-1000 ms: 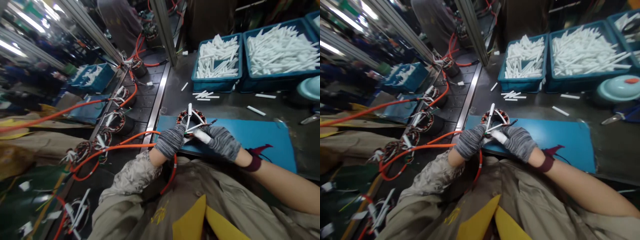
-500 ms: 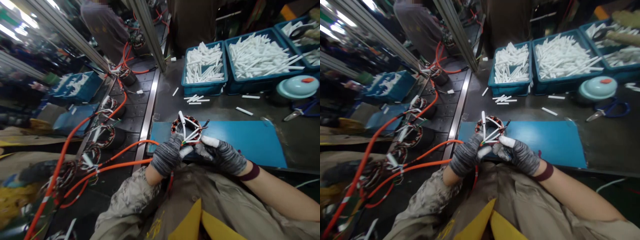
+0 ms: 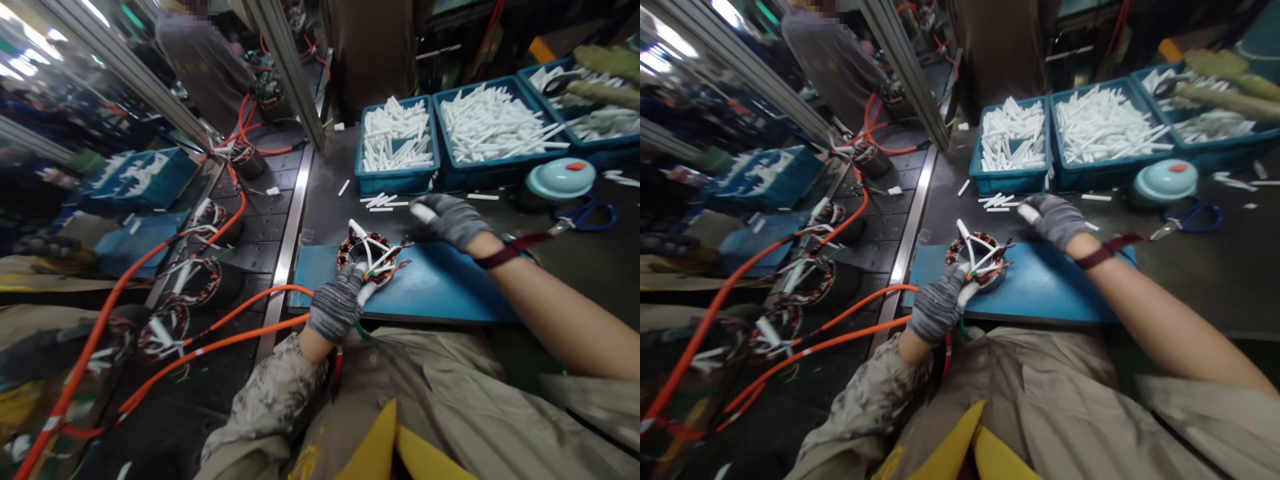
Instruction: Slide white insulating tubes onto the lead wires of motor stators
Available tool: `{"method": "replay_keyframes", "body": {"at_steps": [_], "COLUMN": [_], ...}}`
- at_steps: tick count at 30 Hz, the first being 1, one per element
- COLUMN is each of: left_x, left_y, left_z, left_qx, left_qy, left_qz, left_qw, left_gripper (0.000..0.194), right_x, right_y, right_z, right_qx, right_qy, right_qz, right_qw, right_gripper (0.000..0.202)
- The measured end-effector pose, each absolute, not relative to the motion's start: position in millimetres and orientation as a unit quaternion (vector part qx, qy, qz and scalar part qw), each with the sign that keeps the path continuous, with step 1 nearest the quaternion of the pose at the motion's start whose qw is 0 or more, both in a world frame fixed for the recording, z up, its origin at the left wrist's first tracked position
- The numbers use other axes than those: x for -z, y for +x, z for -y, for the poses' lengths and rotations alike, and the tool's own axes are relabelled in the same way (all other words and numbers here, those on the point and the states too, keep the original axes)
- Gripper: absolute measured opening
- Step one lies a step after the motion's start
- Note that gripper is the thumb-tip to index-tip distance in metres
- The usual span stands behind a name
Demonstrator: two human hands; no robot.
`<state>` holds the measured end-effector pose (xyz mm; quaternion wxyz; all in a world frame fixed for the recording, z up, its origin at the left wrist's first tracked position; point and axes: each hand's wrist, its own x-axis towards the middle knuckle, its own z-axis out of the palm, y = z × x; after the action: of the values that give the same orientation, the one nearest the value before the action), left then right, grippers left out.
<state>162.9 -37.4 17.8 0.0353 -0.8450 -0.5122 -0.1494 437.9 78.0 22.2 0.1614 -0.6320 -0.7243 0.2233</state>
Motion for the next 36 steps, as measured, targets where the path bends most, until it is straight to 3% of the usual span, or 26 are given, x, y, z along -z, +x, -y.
{"method": "replay_keyframes", "body": {"at_steps": [6,11,15,20,25,30,36], "left_x": [-20,-22,-26,-30,-31,-30,-25], "left_y": [154,144,146,146,145,142,140], "left_z": [29,36,36,35,34,31,34], "left_qx": [0.162,0.275,0.295,0.26,0.259,0.276,0.289], "left_qy": [-0.857,-0.846,-0.865,-0.872,-0.885,-0.886,-0.881], "left_qz": [0.489,0.456,0.4,0.405,0.384,0.373,0.373], "left_qw": [-0.018,0.001,0.072,0.085,0.054,-0.009,-0.01], "left_gripper": [0.032,0.041,0.029,0.027,0.028,0.036,0.038], "right_x": [6,13,7,-14,-42,-54,-56], "right_y": [413,417,419,433,440,432,438], "right_z": [-124,-126,-130,-84,-7,9,-6], "right_qx": [-0.119,-0.113,-0.128,-0.149,-0.362,-0.354,-0.36], "right_qy": [-0.646,-0.632,-0.633,-0.627,-0.536,-0.554,-0.491], "right_qz": [0.75,0.762,0.753,0.731,0.655,0.639,0.689], "right_qw": [0.08,0.084,0.126,0.224,0.391,0.399,0.393], "right_gripper": [0.038,0.037,0.037,0.034,0.034,0.02,0.014]}}
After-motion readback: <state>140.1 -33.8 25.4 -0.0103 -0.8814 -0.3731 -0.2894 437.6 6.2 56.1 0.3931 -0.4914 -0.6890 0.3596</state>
